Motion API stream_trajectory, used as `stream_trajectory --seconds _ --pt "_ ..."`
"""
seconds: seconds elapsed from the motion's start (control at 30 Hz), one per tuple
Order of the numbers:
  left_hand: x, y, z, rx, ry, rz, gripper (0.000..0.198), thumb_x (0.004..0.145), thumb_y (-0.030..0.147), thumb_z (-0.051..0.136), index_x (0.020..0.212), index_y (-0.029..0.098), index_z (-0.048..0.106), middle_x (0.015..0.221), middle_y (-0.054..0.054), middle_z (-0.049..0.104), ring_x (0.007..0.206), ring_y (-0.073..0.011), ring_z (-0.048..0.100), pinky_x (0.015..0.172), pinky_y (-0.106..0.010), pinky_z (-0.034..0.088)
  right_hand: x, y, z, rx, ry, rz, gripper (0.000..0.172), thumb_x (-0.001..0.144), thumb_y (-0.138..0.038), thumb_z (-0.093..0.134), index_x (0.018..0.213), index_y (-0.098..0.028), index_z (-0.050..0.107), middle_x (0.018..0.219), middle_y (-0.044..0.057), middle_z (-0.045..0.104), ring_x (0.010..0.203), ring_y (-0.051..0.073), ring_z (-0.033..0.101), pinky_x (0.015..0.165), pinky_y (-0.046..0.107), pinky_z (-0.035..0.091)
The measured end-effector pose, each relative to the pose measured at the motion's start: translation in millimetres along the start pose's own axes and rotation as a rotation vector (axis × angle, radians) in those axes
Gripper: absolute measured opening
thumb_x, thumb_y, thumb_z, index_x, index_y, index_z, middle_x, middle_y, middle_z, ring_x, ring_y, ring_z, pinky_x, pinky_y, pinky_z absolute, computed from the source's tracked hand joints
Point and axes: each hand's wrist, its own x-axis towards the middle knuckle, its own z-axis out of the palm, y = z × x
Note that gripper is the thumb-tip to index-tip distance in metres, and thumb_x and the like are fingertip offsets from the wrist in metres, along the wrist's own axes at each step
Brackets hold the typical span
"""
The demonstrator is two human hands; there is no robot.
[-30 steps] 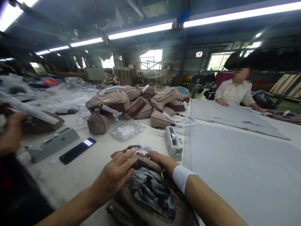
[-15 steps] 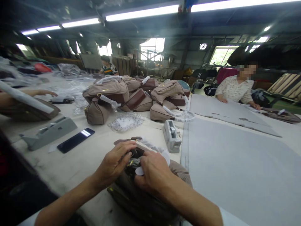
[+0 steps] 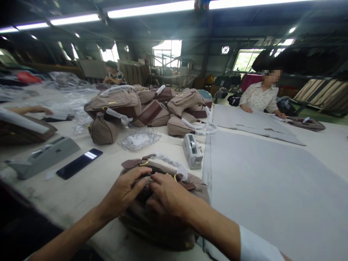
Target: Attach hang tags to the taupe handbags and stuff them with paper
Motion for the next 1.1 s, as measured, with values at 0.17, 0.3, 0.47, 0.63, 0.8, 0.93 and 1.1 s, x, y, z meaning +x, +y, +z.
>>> stream_trajectory --seconds 0.17,0.3,0.47,0.63,0.8,0.93,1.1 --pt "4.5 3.6 12.9 0.152 -0.399 0.111 0.051 0.070 0.027 0.069 0.118 0.019 0.054 0.130 -0.011 0.051 0.120 -0.0255 0.046 0.101 -0.040 0.039 -33.3 -4.4 -13.5 -0.218 -0.263 0.014 0.023 0.085 -0.034 0.053 0.082 -0.015 0.066 0.074 0.006 0.068 0.078 0.021 0.060 0.106 0.049 0.024" --pt "13.0 14.2 43.3 0.403 -0.664 0.178 0.082 0.062 0.023 0.074 0.135 0.025 0.036 0.143 -0.015 0.035 0.125 -0.0363 0.038 0.093 -0.061 0.039 -52.9 -7.9 0.8 -0.359 -0.255 0.030 0.036 0.078 -0.048 0.059 0.070 -0.014 0.067 0.061 0.007 0.065 0.076 0.024 0.058 0.111 0.048 0.015" --pt "14.9 6.7 54.6 0.616 -0.591 0.108 0.079 0.064 0.010 0.065 0.136 0.026 0.038 0.139 -0.016 0.041 0.117 -0.0361 0.046 0.085 -0.054 0.046 -78.3 -0.3 -9.9 -0.187 0.045 -0.040 0.030 0.089 -0.040 0.046 0.086 -0.016 0.063 0.082 0.007 0.066 0.087 0.019 0.057 0.108 0.040 0.027" --pt "22.6 -31.6 34.6 0.689 -0.513 0.007 0.071 0.069 0.017 0.060 0.136 0.024 0.039 0.140 -0.019 0.039 0.117 -0.0389 0.046 0.080 -0.054 0.048 -135.9 60.9 0.9 -0.163 0.163 0.234 0.029 0.083 -0.016 0.048 0.112 -0.018 0.055 0.116 0.012 0.056 0.103 0.020 0.053 0.086 0.035 0.045" --pt "23.7 -35.0 14.9 0.534 -0.269 0.082 0.053 0.079 0.027 0.053 0.130 0.015 0.045 0.133 -0.015 0.047 0.118 -0.0296 0.048 0.096 -0.045 0.042 -215.3 114.5 47.1 -0.175 -0.282 0.283 0.015 0.074 -0.019 0.060 0.090 -0.021 0.060 0.107 0.008 0.059 0.095 0.024 0.055 0.077 0.038 0.046" --pt "0.2 21.3 24.0 0.351 0.154 0.242 0.031 0.083 0.021 0.052 0.114 0.018 0.054 0.115 -0.009 0.058 0.109 -0.0206 0.054 0.101 -0.035 0.039 -274.9 123.3 61.5 -0.143 -0.229 0.376 0.014 0.085 -0.019 0.048 0.073 -0.018 0.056 0.089 0.006 0.060 0.083 0.020 0.055 0.073 0.034 0.045" --pt "-36.8 81.6 123.9 0.048 -0.087 0.402 0.029 0.081 0.017 0.051 0.110 0.014 0.055 0.113 -0.012 0.061 0.108 -0.0202 0.056 0.092 -0.032 0.048 -304.4 126.3 69.4 -0.129 -0.116 0.401 0.022 0.089 -0.021 0.042 0.072 -0.017 0.055 0.088 0.008 0.060 0.081 0.019 0.053 0.072 0.035 0.043"
